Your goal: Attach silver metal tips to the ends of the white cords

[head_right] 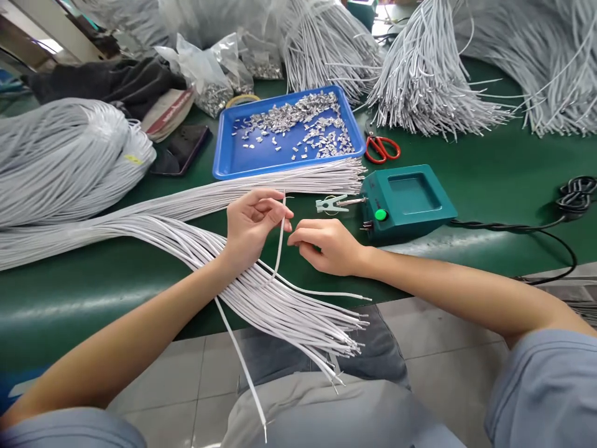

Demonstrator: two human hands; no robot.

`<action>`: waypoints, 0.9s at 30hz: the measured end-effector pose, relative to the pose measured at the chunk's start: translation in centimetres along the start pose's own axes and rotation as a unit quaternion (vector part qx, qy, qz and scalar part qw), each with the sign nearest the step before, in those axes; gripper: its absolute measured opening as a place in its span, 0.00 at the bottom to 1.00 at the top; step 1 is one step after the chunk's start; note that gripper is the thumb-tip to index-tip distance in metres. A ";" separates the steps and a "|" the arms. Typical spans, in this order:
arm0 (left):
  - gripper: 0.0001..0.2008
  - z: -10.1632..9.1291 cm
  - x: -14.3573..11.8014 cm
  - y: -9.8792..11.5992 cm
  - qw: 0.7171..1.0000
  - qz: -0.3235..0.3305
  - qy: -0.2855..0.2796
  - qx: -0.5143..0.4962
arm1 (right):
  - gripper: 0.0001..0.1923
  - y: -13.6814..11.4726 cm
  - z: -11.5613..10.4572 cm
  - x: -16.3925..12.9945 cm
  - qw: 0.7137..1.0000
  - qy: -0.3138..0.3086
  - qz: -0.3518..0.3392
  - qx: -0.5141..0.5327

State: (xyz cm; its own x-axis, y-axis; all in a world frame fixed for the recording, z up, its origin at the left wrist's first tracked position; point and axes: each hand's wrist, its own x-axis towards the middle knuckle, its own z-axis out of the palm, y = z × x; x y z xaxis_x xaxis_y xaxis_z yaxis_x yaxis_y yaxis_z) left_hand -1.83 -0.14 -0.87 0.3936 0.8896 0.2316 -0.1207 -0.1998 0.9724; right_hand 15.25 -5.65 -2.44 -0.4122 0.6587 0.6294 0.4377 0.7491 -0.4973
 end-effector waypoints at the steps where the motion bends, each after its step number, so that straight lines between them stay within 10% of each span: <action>1: 0.14 0.0 0.0 0.1 1.000 -0.009 -0.005 -0.011 | 0.12 0.0 0.0 0.0 1.000 0.000 0.002 0.005; 15: 0.08 0.7 -0.6 -0.2 0.976 -0.091 -0.056 0.189 | 0.12 -0.9 -0.8 0.0 0.998 0.008 -0.063 0.019; 22: 0.12 0.8 -2.6 -0.1 0.812 0.203 -0.260 0.482 | 0.13 -1.3 -1.1 0.1 0.995 0.070 -0.051 0.049; 27: 0.11 1.0 -3.8 0.6 0.702 0.357 -0.377 0.487 | 0.11 -1.4 -1.4 0.9 0.966 0.054 0.127 0.219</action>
State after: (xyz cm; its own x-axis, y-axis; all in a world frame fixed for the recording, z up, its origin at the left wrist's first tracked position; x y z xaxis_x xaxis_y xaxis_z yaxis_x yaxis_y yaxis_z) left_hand -2.48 -4.10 -1.20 0.9646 0.0229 0.2626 0.0034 -0.9972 0.0745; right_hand 15.37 -6.17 -0.33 -0.2390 0.8320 0.5007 0.1243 0.5376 -0.8340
